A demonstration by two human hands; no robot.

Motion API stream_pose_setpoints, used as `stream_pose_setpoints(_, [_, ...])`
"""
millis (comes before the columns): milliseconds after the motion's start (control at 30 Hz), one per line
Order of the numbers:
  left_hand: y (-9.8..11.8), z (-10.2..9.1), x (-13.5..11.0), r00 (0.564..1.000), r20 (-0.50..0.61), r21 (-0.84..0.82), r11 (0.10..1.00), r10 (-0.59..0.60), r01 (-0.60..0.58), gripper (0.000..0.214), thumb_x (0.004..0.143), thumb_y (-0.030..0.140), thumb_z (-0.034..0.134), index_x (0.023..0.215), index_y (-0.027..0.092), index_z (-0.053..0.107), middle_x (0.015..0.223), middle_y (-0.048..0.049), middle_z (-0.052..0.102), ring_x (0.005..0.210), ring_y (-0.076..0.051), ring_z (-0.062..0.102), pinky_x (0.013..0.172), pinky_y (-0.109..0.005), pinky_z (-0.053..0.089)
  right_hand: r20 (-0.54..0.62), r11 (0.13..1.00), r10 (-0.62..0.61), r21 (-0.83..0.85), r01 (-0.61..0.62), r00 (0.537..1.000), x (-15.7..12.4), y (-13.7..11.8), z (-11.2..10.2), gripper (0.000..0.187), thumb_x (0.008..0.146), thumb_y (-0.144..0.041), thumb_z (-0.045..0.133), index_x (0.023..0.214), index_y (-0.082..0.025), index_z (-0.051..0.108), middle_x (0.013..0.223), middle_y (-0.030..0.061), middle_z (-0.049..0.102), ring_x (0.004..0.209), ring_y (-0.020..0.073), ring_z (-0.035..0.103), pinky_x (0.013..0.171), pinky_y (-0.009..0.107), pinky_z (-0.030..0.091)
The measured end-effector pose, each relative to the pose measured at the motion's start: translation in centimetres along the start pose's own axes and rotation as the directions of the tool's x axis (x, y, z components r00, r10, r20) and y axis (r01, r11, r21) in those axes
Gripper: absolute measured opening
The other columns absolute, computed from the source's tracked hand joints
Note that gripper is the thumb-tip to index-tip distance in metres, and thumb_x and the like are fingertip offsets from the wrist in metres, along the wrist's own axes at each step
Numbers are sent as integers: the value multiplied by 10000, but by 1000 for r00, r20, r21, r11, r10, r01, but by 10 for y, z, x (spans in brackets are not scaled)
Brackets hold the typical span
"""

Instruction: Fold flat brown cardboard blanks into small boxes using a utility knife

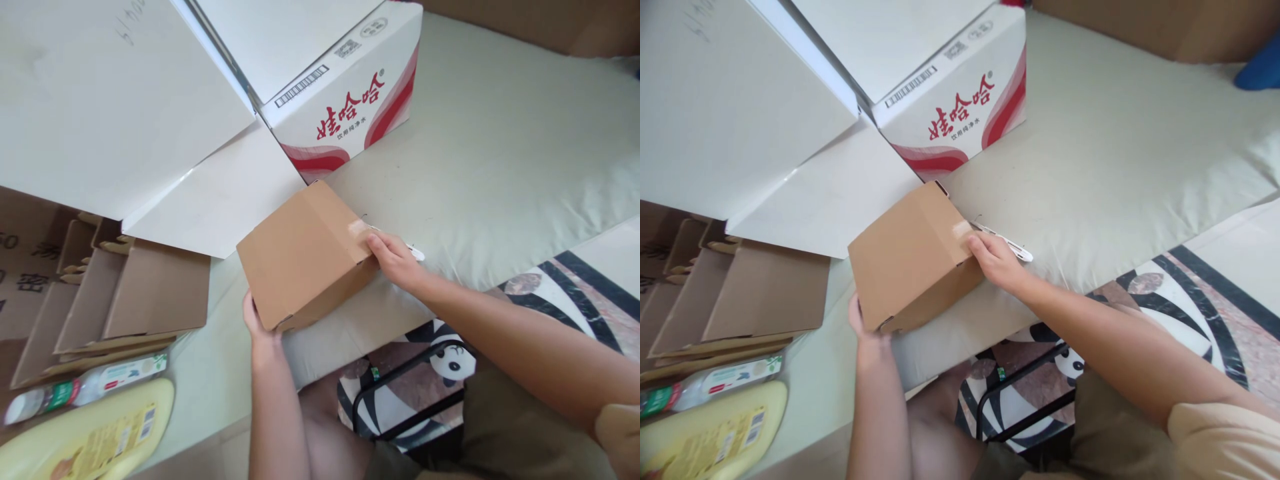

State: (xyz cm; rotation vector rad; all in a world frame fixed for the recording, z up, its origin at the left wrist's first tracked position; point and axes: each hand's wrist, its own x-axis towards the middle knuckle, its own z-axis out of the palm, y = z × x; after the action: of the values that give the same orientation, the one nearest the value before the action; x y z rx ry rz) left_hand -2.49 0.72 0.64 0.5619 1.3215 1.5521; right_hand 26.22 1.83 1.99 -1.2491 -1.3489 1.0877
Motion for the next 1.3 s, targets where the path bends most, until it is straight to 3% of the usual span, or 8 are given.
stream_pose_setpoints(133, [5, 9, -9, 997, -60, 11, 999, -40, 41, 418, 718, 570, 658, 849, 176, 713, 815, -46, 740, 729, -201, 700, 639, -291, 550, 16, 1000, -9, 7, 9, 1000, 0, -2, 1, 432, 910, -581, 341, 674, -228, 425, 674, 13, 483, 674, 177, 464, 654, 320, 393])
stream_pose_setpoints(267, [7, 16, -14, 992, -115, 94, 994, -51, 62, 398, 647, 484, 769, 890, 171, 732, 903, -60, 753, 787, -198, 701, 668, -277, 548, 20, 1000, 1, -19, 0, 1000, 0, -1, 1, 413, 916, -551, 329, 676, -229, 423, 687, 14, 486, 691, 182, 468, 656, 321, 385])
stream_pose_setpoints(500, [9, 15, -15, 995, -87, 91, 994, -56, 64, 433, 598, 479, 816, 886, 164, 743, 913, -60, 751, 783, -191, 692, 666, -275, 545, 0, 1000, -3, -29, 3, 1000, 1, -2, 0, 348, 917, -482, 345, 688, -227, 402, 691, 5, 465, 689, 171, 452, 671, 313, 377])
stream_pose_setpoints(667, [8, 14, -15, 995, -69, 111, 991, -65, 73, 424, 652, 490, 779, 921, 165, 739, 931, -67, 751, 798, -204, 695, 689, -292, 544, 8, 1000, 27, -12, -27, 1000, 1, -2, 1, 342, 914, -481, 347, 706, -222, 427, 731, 10, 484, 738, 177, 470, 698, 313, 379])
stream_pose_setpoints(933, [10, 17, -17, 998, -59, 97, 995, 10, -4, 384, 605, 456, 832, 842, 169, 734, 890, -55, 752, 761, -182, 693, 649, -261, 537, -6, 1000, 15, 5, -15, 1000, 1, -3, 1, 348, 908, -486, 359, 676, -229, 390, 677, -4, 446, 664, 162, 424, 659, 310, 357])
stream_pose_setpoints(1300, [7, 14, -16, 998, -50, 95, 994, -46, 50, 454, 648, 490, 791, 956, 161, 735, 968, -69, 748, 826, -196, 697, 714, -289, 547, -1, 999, 42, 2, -42, 999, 1, 0, 2, 366, 906, -513, 360, 735, -219, 495, 766, 28, 560, 779, 205, 523, 717, 323, 409])
